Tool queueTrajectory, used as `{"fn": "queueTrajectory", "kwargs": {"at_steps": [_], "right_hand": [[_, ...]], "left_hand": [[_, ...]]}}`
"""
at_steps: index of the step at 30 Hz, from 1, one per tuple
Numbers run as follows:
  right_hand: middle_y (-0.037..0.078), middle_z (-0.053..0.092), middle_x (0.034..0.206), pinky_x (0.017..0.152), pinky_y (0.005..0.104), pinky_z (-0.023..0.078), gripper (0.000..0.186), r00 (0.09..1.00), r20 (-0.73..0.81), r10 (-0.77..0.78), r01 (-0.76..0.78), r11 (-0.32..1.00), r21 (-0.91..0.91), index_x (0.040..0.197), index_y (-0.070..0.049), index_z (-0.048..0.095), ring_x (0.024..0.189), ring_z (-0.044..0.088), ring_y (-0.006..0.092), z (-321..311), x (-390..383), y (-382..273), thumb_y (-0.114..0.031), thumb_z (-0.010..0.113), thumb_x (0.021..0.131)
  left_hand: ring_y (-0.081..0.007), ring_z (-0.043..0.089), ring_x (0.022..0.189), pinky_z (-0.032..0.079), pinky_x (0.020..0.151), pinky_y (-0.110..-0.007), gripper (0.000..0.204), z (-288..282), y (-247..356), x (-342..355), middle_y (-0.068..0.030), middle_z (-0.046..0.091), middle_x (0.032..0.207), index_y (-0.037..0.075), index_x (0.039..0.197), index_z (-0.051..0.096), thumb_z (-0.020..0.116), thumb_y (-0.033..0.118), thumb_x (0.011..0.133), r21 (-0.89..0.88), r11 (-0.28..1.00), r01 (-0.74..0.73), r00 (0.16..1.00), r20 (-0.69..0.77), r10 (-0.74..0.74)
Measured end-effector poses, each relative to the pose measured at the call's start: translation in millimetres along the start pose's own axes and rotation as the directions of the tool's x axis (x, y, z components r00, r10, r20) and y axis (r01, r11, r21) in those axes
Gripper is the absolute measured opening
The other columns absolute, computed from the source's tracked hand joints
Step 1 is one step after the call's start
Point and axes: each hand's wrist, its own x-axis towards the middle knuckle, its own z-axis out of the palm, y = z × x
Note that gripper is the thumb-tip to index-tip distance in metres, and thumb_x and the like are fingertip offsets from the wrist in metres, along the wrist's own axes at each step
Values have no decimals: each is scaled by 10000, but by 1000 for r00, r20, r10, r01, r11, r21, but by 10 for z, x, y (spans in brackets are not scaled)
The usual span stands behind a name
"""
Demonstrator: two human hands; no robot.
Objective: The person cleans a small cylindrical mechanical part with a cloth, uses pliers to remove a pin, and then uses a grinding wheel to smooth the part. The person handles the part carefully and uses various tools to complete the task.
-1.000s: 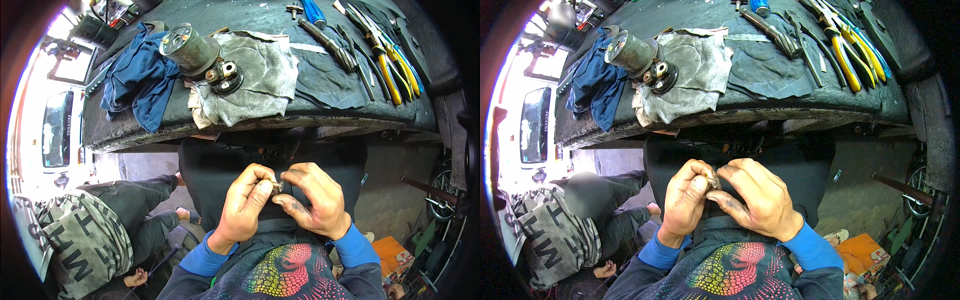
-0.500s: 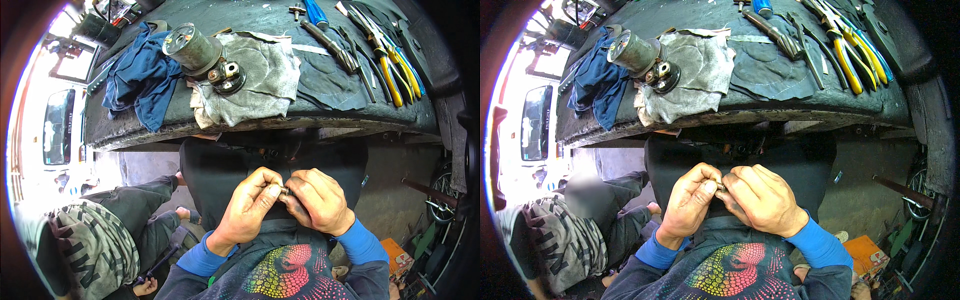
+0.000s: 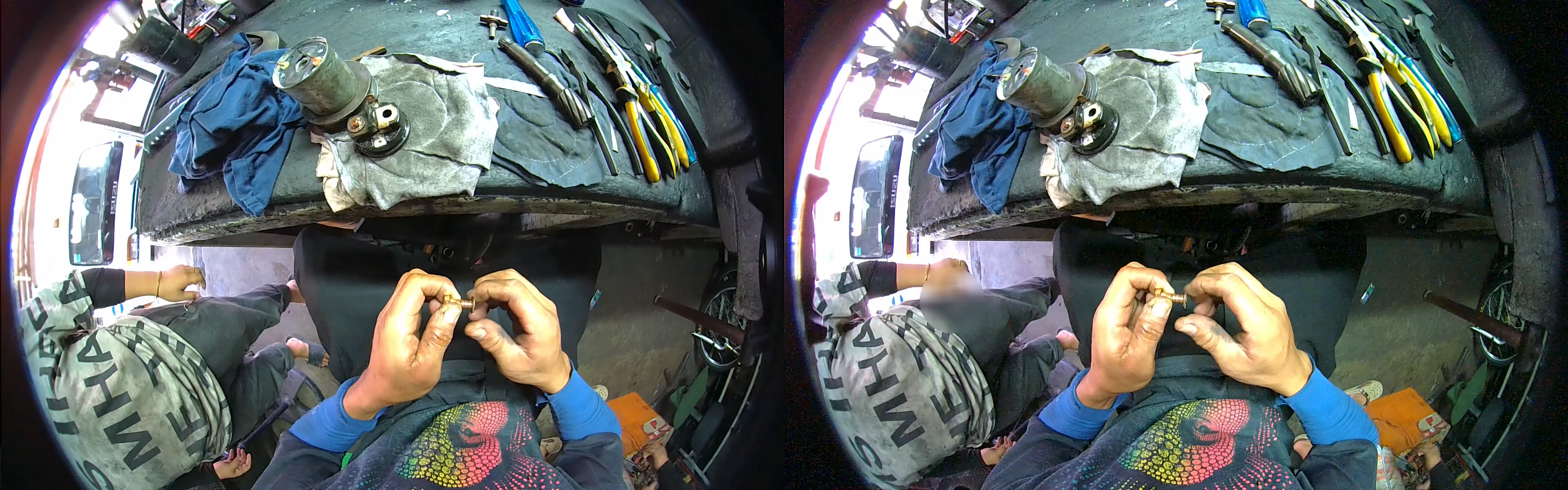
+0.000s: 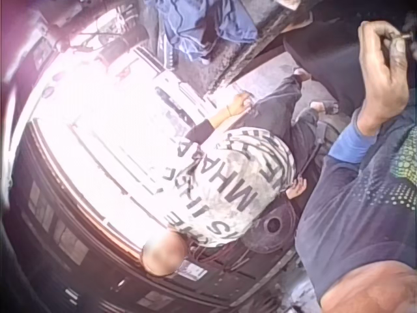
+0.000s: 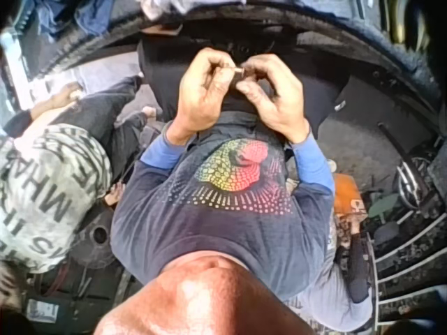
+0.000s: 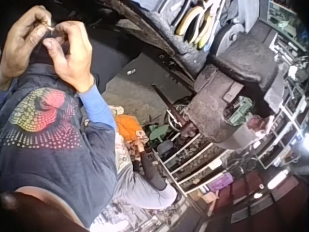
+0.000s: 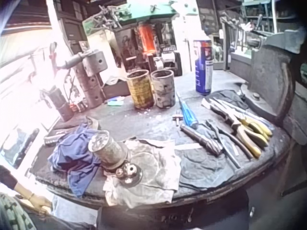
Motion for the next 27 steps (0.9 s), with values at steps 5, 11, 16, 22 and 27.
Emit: {"fn": "queueTrajectory", "kwargs": {"at_steps": [5, 11, 16, 22, 27], "right_hand": [[132, 675, 913, 706, 331, 521, 237, 986, 58, 155, -162, 979, 124, 1003, 35, 667, 777, 650, 229, 0, -49, 44, -190, 741, 986], [143, 656, 912, 709, 338, 517, 205, 981, 66, 185, -190, 978, 87, 987, 28, 649, 791, 643, 254, 27, -60, 2, -155, 740, 970], [133, 657, 916, 697, 343, 527, 235, 993, -21, -117, 113, 981, -156, 1021, 12, 642, 807, 645, 255, 102, -6, 20, -192, 747, 970], [180, 687, 1037, 766, 366, 591, 279, 980, -6, -201, 194, 950, -245, 1102, 5, 679, 910, 711, 325, 50, -2, -8, 12, 796, 849], [173, 696, 1046, 771, 352, 597, 274, 982, -51, -183, 170, 968, -186, 1101, 1, 713, 908, 718, 300, 45, -23, 12, 35, 792, 841]], "left_hand": [[-243, 530, 832, 470, 772, -360, 112, -1, 17, 10, -110, 606, 966, 20, 1049, 608, 663, 86, 977, 159, 977, -140, 990, 22, 138], [-272, 504, 804, 450, 741, -388, 103, -7, 15, 36, -115, 575, 925, 21, 1022, 601, 649, 106, 991, 316, 901, -298, 954, 82, 287], [-256, 495, 788, 437, 716, -367, 108, 5, 11, 0, -122, 555, 911, 6, 1012, 585, 615, 110, 1013, 202, 966, -159, 987, 59, 150], [-119, 436, 739, 396, 670, -297, 128, -38, 26, -22, -51, 515, 841, 11, 1016, 579, 573, 128, 1068, -35, 995, 98, 990, 108, -94], [-48, 370, 727, 345, 632, -252, 158, -18, 1, -41, 32, 455, 791, 28, 1021, 587, 560, 163, 1096, -156, 966, 208, 973, 133, -188]]}}
